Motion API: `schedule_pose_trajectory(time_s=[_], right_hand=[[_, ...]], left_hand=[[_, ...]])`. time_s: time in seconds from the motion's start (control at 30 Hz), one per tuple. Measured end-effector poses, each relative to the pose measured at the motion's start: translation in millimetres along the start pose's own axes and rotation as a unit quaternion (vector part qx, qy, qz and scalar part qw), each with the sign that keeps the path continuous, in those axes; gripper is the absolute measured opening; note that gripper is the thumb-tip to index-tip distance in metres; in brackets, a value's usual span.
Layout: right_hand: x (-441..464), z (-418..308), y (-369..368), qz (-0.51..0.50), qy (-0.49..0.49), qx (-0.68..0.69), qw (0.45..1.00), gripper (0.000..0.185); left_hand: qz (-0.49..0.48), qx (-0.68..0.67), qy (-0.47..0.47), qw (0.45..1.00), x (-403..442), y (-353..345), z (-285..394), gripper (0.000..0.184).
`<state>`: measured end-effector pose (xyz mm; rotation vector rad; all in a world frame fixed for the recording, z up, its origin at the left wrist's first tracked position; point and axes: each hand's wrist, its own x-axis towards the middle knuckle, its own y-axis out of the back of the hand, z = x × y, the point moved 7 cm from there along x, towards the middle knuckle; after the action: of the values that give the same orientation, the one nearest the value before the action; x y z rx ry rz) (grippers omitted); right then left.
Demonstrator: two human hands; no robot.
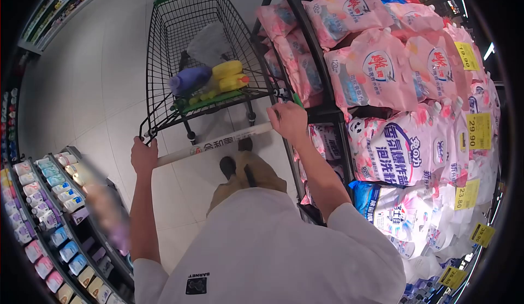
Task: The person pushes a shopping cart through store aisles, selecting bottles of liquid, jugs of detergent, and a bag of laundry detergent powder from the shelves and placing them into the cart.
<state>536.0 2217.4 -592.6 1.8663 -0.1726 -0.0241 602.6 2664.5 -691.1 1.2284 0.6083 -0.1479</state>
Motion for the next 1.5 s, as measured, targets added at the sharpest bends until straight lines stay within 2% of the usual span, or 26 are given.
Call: schedule_pose_trajectory(time_s=[0.4,0.5,0.7,0.8,1.0,1.1,1.13,1.17,1.23,1.3,1.37,1.4,1.47,1.5], right_hand=[[148,56,-44,0.056,0.017,0.01,0.998,0.029],[185,63,-50,0.026,-0.023,0.011,0.999,0.029],[244,79,-83,0.027,0.008,0.025,0.999,0.029],[272,82,-91,0.034,0.014,0.028,0.999,0.029],[322,92,-114,-0.008,0.001,0.033,0.999,0.026],[348,98,-113,-0.021,-0.011,0.092,0.996,0.018],[357,112,-105,0.039,-0.091,0.246,0.964,0.023],[363,128,-103,0.098,-0.167,0.392,0.899,0.033],[372,184,-106,0.182,-0.304,0.476,0.805,0.049],[379,255,-113,0.303,-0.339,0.461,0.762,0.055],[406,289,-95,0.388,-0.352,0.424,0.739,0.06],[423,298,-85,0.394,-0.354,0.419,0.737,0.06],[450,311,-84,0.368,-0.424,0.513,0.65,0.061],[463,314,-88,0.373,-0.428,0.508,0.649,0.061]], left_hand=[[0.019,-0.014,0.0,1.0,134,11,89,0.048],[0.026,-0.009,-0.001,1.0,166,16,110,0.046],[0.014,0.004,0.011,1.0,232,23,146,0.043],[0.068,0.004,-0.006,0.998,267,29,158,0.041],[0.07,0.032,-0.029,0.997,328,44,198,0.035],[0.059,0.034,-0.032,0.997,359,45,207,0.035],[0.058,0.031,-0.034,0.997,367,46,213,0.035],[0.091,0.041,-0.058,0.993,372,52,222,0.035],[0.122,0.048,-0.086,0.988,383,55,239,0.036],[0.196,0.073,-0.254,0.944,385,58,276,0.039],[0.17,0.004,-0.326,0.93,381,49,314,0.039],[0.161,-0.027,-0.358,0.92,377,41,331,0.038],[0.079,-0.119,-0.375,0.916,366,30,366,0.032],[0.034,-0.129,-0.378,0.916,361,32,385,0.031]])
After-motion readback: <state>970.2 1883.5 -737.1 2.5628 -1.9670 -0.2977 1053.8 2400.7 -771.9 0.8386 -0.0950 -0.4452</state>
